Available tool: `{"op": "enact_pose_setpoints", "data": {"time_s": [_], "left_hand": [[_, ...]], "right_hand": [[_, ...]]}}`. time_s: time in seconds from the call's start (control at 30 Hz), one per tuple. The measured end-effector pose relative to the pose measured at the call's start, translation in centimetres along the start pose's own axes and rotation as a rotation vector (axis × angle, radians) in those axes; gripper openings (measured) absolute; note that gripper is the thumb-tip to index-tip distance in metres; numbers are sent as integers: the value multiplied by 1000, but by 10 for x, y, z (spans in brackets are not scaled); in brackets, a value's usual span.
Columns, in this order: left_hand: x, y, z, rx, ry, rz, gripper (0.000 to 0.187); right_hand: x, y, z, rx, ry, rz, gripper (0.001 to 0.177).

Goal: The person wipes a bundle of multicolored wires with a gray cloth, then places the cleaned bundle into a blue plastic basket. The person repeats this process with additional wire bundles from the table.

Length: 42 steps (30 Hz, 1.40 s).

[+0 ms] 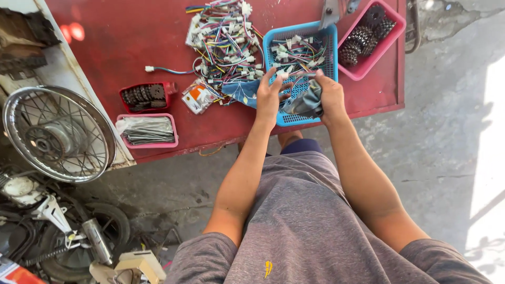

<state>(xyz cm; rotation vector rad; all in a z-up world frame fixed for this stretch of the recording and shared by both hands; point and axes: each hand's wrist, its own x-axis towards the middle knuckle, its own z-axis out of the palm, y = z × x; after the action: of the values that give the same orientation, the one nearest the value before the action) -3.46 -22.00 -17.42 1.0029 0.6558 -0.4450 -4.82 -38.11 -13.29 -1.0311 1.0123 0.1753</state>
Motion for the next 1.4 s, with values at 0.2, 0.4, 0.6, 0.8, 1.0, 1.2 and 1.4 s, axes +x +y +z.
{"op": "enact_pose_setpoints", "data": {"time_s": [0.2,0.4,0.6,0.8,1.0,1.2,1.4], "left_hand": [[35,-51,-35,233,3,60,62],[18,-56,-67,491,-65,-169,49],[-4,-61,-92,-41,-28,-343,59],[-8,-21,-124,-254,320,-101,14],[-6,-23,-189,293,420,-43,25],[12,-25,-228,567,436,22,29],[56,-31,-222,771,290,191,29]], "right_hand": [[14,5,-1,95,74,198,33],[29,41,17,347,-213,426,25],[20,67,63,67,-88,253,22],[34,141,63,-1127,-462,94,71],[38,223,66,-649,-346,384,17],[75,240,70,-1029,-128,-400,24],[98,232,97,-1068,-225,-563,26]]}}
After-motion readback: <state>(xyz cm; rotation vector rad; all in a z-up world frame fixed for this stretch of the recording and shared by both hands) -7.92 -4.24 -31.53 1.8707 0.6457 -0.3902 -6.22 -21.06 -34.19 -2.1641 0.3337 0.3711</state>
